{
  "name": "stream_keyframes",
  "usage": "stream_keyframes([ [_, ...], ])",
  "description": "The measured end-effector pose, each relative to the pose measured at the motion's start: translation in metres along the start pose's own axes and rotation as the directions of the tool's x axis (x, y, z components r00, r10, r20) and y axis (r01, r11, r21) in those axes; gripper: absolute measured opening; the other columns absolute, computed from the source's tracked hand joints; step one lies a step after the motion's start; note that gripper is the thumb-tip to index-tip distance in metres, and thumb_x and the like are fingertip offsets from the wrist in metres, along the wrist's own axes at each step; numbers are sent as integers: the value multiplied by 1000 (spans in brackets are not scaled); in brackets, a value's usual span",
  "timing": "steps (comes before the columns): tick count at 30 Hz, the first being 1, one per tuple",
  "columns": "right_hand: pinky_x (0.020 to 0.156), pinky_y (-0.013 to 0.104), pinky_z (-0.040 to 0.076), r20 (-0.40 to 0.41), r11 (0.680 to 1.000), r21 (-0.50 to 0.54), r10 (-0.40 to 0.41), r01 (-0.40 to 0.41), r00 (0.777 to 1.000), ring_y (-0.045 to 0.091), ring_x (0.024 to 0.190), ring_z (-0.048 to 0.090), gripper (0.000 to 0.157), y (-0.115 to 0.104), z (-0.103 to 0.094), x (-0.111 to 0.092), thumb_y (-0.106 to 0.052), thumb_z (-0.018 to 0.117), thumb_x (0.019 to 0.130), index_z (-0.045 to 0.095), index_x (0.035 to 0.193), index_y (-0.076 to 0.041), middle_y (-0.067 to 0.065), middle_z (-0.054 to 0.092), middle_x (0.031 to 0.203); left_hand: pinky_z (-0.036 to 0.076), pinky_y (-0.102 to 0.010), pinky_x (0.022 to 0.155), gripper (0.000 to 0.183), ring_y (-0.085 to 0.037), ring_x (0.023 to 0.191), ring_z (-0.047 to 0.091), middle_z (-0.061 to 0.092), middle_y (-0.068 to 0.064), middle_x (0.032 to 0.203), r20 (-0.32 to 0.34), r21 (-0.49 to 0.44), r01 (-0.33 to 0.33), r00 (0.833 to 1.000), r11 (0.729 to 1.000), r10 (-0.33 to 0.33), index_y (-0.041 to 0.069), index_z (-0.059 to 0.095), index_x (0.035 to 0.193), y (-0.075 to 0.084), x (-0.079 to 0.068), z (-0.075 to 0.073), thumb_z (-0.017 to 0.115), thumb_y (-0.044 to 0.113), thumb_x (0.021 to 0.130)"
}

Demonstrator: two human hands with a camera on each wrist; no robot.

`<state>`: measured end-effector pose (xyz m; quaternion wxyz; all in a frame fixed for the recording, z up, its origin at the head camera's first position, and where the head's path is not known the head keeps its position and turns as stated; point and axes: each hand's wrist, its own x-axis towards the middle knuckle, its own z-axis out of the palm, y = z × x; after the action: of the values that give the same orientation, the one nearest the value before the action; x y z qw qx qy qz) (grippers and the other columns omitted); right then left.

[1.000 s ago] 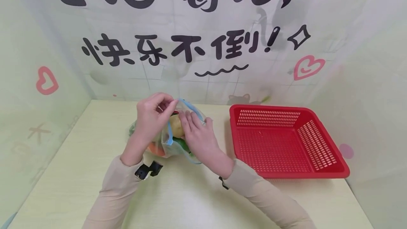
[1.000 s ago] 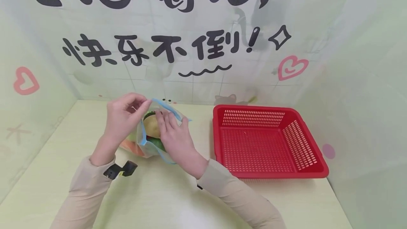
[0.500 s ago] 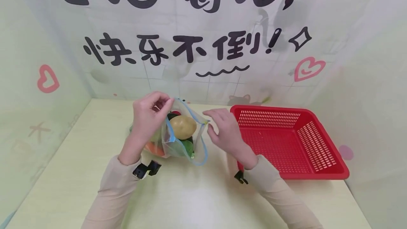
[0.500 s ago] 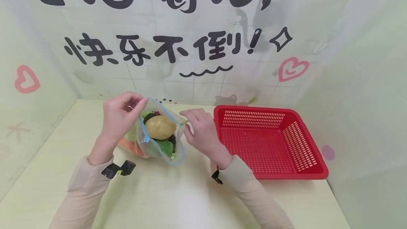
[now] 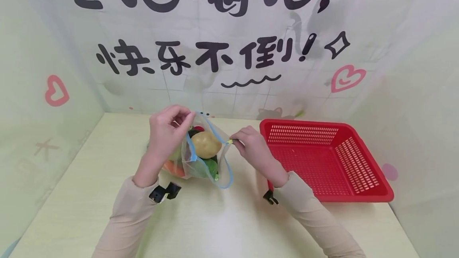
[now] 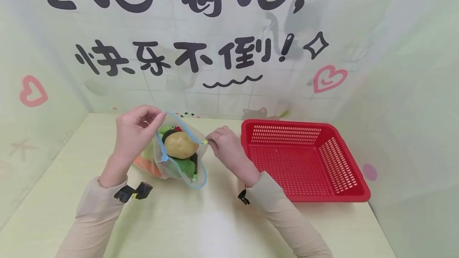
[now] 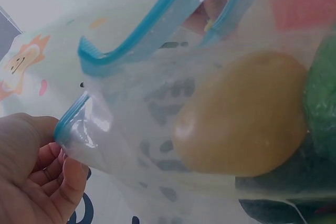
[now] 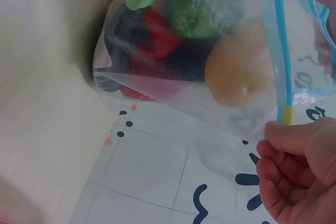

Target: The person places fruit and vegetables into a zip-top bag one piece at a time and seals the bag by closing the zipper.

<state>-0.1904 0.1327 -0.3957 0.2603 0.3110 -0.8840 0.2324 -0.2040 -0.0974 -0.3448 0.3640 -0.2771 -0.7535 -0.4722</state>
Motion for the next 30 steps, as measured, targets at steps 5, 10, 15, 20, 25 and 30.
stream_keyframes([
  [5, 70, 28, 53, -18, 997, 77, -16, 17, 1000, 20, 79, 61, 14, 3, -5, -2, -1, 75, 75, 72, 88, -3, 7, 69, 83, 42, -7, 53, 6, -16, 55, 55, 62, -11, 65, -3, 4, 6, 1000, 1000, -6, -6, 64, 73, -1, 0, -3, 66, -10, 78],
  [10, 75, 31, 55, -73, 986, 168, 1, 11, 997, 21, 80, 67, 16, 3, -14, -2, 1, 75, 75, 71, 90, 0, 10, 70, 87, 43, -6, 54, 5, -14, 57, 54, 63, -12, 67, -14, 13, 31, 999, 999, -30, -7, 65, 75, -1, 4, -8, 67, -8, 79],
  [15, 74, 29, 55, -84, 960, 280, 54, -29, 995, 20, 79, 68, 13, -1, -22, 2, 1, 72, 79, 69, 91, 0, 10, 71, 87, 43, -7, 55, 4, -4, 59, 52, 63, -12, 68, -20, 24, 71, 997, 997, -71, -6, 66, 77, -1, 7, -16, 67, -4, 81],
  [20, 65, 26, 55, -92, 944, 323, 106, -71, 990, 18, 74, 67, 5, -7, -25, 9, 1, 67, 83, 64, 86, -1, 10, 70, 82, 44, -7, 55, 6, 2, 63, 51, 64, -13, 72, 4, 35, 144, 989, 989, -145, -7, 66, 84, 2, 8, -31, 68, -2, 81],
  [25, 68, 30, 56, -138, 925, 367, 157, -96, 978, 21, 72, 68, 4, -13, -26, 16, 3, 65, 83, 61, 83, 1, 12, 69, 78, 45, -8, 58, 19, 2, 70, 54, 63, -11, 83, 62, 66, 253, 964, 965, -257, -6, 64, 97, 9, -3, -58, 69, 1, 81],
  [30, 64, 29, 56, -202, 914, 386, 218, -127, 955, 20, 66, 67, 5, -18, -27, 21, 4, 64, 83, 60, 81, 2, 12, 69, 76, 49, -11, 68, 41, -3, 81, 58, 58, 1, 98, 242, 8, 298, 926, 954, -291, -3, 58, 114, 7, -24, -86, 71, -8, 75],
])
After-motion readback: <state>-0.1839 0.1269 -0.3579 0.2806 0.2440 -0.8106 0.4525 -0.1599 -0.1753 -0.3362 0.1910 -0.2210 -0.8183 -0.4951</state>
